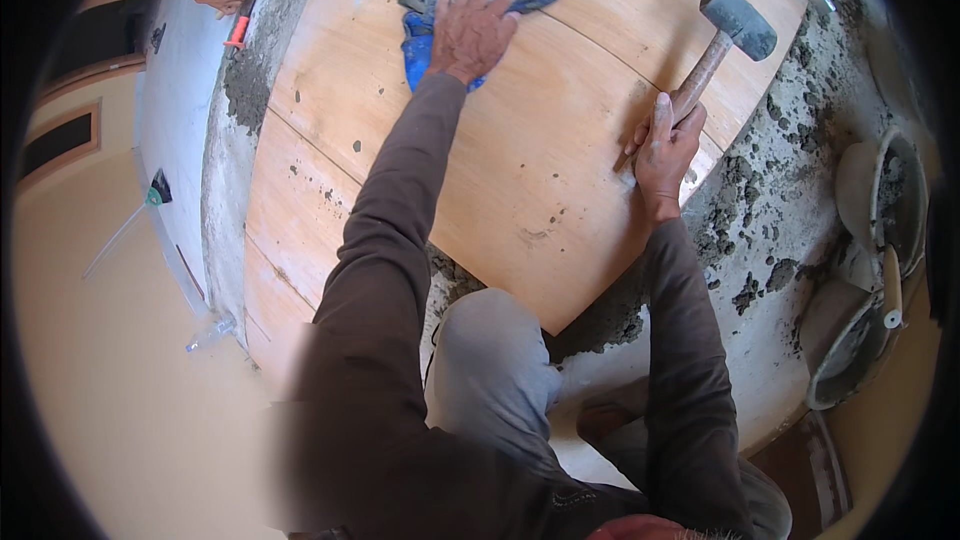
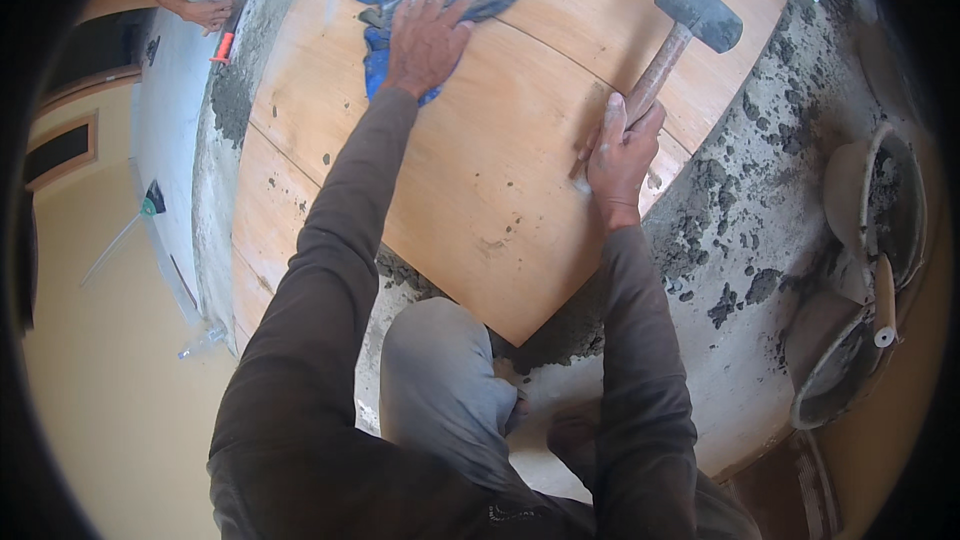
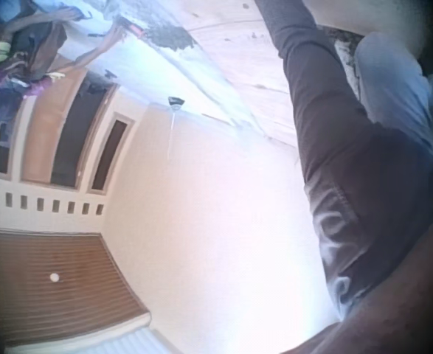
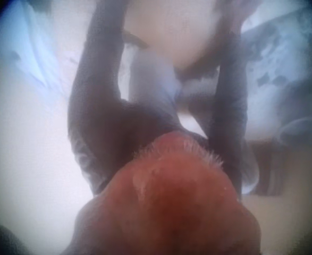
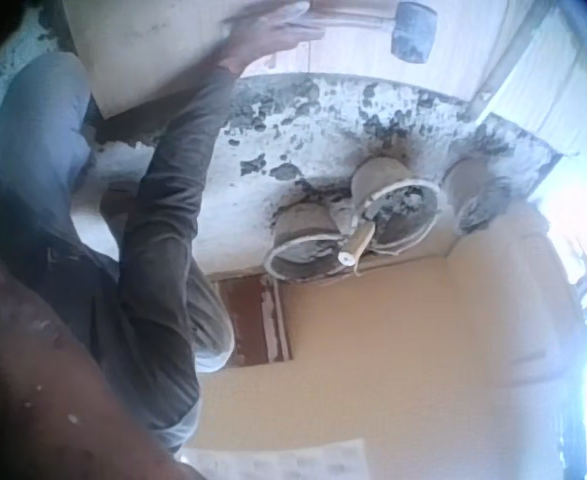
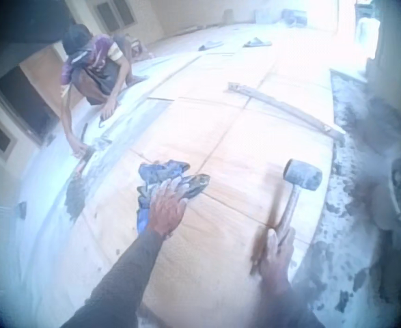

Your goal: The person spreads cement on the back of a tile using a trowel, places the tile onto a cemented floor section, and taps it into place with a rubber mallet. They then wipe the tile surface with a cloth and use a level to check alignment before spreading more cement for the next tile.

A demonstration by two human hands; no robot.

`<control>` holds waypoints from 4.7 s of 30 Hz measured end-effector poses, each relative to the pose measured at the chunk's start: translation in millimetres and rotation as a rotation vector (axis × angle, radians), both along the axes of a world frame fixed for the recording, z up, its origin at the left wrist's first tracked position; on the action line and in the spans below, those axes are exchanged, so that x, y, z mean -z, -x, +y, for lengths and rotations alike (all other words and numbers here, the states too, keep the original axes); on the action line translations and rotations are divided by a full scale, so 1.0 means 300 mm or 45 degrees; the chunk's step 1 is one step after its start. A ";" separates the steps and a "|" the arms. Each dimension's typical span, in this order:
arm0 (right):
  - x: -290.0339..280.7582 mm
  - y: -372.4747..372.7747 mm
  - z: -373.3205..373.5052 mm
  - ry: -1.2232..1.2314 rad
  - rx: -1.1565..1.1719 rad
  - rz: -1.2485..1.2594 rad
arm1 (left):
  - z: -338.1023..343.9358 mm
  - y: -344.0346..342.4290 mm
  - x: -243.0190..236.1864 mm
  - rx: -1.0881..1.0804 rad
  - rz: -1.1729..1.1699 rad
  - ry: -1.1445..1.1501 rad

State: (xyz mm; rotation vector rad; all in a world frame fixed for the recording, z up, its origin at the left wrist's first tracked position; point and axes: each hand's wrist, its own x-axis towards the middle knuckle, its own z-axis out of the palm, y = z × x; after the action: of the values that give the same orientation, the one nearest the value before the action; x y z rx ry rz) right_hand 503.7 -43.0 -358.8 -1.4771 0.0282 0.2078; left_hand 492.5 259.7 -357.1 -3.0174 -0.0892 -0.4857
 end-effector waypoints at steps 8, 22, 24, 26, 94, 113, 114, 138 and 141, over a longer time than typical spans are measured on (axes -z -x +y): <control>0.001 -0.016 -0.008 0.045 0.024 0.008 | 0.302 0.759 -0.020 -0.498 0.205 -0.043; 0.003 0.019 0.026 0.096 0.006 -0.062 | -0.260 0.507 -0.108 -0.113 0.290 0.061; 0.013 0.017 0.025 0.036 0.008 -0.090 | -0.229 0.591 -0.069 -0.169 0.263 0.045; 0.038 0.010 0.006 0.024 0.006 -0.105 | -0.198 0.712 -0.038 -0.298 0.247 0.047; -0.288 0.400 -0.989 0.663 -0.555 0.245 | -0.112 1.266 -0.090 -0.592 -0.037 0.314; 0.010 0.649 -1.599 0.738 -0.094 0.487 | 0.432 1.031 0.052 -0.501 -0.302 0.261; 0.016 0.643 -1.596 0.711 -0.105 0.512 | 0.424 0.953 0.020 -0.512 -0.258 0.299; 0.042 0.638 -1.553 0.759 0.076 0.570 | -0.758 0.173 0.027 0.689 0.083 0.557; 0.050 0.633 -1.553 0.814 0.059 0.486 | -0.801 0.282 0.013 0.729 0.108 0.645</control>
State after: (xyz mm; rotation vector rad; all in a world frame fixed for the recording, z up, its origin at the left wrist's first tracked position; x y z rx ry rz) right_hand 313.8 -509.0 -373.8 -2.0482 0.4740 0.4710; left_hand 407.8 19.4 -361.2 -3.5308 0.7930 -0.4169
